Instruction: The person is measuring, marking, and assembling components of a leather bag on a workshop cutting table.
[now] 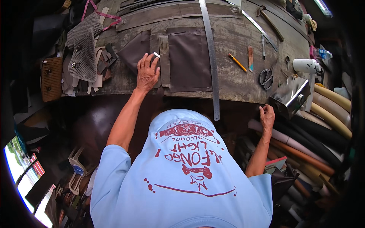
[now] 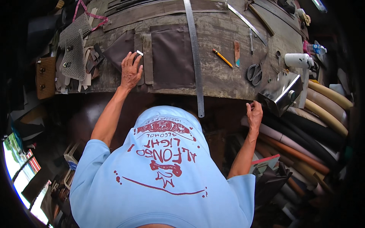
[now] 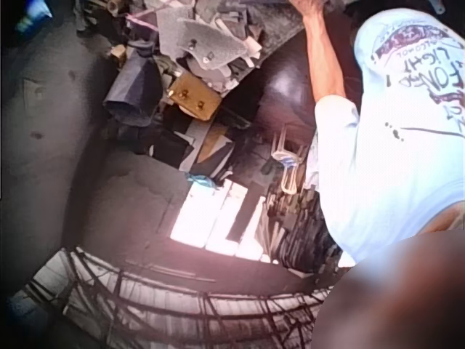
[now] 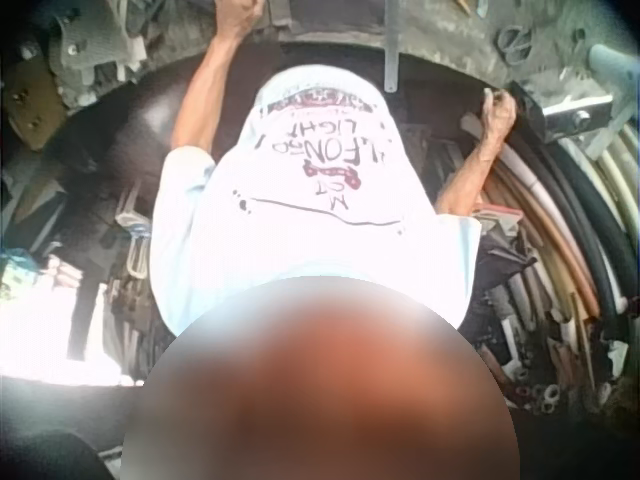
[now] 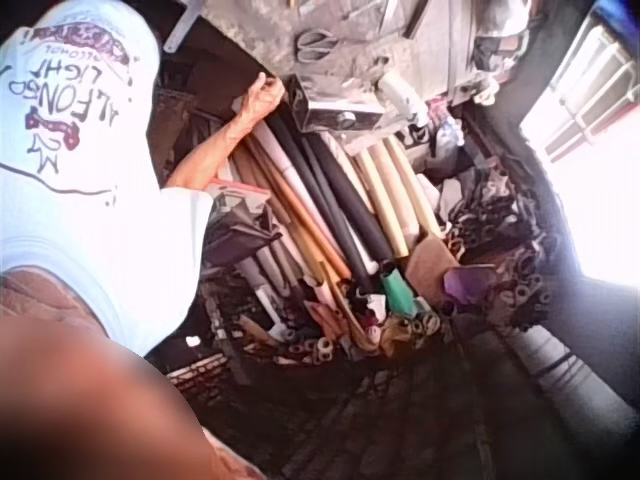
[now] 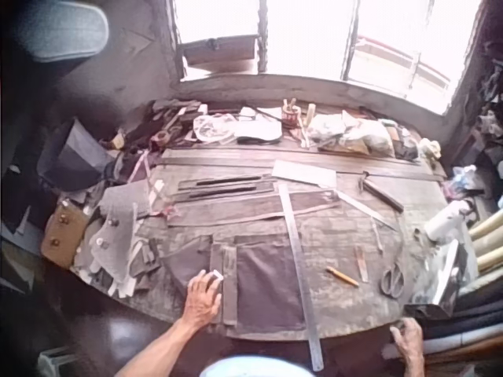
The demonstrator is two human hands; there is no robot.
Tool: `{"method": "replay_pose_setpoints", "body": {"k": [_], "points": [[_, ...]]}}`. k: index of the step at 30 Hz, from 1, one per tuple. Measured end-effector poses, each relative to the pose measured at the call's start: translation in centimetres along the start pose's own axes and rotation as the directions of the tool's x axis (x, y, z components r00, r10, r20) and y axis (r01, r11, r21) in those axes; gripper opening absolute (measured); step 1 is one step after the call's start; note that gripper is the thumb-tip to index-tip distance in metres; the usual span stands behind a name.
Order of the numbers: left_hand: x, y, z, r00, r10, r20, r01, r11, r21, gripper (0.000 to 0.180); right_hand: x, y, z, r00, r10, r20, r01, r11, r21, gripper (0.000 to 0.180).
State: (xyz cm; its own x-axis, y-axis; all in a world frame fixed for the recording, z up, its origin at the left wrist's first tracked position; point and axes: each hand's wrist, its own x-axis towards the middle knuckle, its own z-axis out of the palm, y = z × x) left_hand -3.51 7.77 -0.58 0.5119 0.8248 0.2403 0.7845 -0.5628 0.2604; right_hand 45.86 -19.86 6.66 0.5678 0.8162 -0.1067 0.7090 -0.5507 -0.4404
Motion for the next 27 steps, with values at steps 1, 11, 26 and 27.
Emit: {"method": "replay_pose_setpoints", "body": {"k": [1,11,26,27], "points": [[0.1,-0.1,0.2,1.000,0.008,0.003,-0.008,1.000,-0.021,0.048,0.1,-2.5,0.6,0.997,-0.057,0.053,0.056,0.998,0.011,0.024],[2.7,-0.8,0.4,0.995,-0.021,-0.093,0.012,0.996,-0.091,0.043,5.0,-27.8,16.7,0.708,-0.674,0.212,0.438,0.654,0.617,0.053],[3.6,-2.2,2.2,0.998,0.020,0.053,-0.019,1.000,-0.024,0.055,7.0,-31.0,21.7,0.477,-0.832,0.283,0.778,0.550,0.304,0.055],[3.6,-2.1,2.2,0.999,0.021,0.049,-0.019,0.999,-0.026,0.055,6.3,-30.3,21.4,0.433,-0.846,0.311,0.821,0.513,0.251,0.049]]}}
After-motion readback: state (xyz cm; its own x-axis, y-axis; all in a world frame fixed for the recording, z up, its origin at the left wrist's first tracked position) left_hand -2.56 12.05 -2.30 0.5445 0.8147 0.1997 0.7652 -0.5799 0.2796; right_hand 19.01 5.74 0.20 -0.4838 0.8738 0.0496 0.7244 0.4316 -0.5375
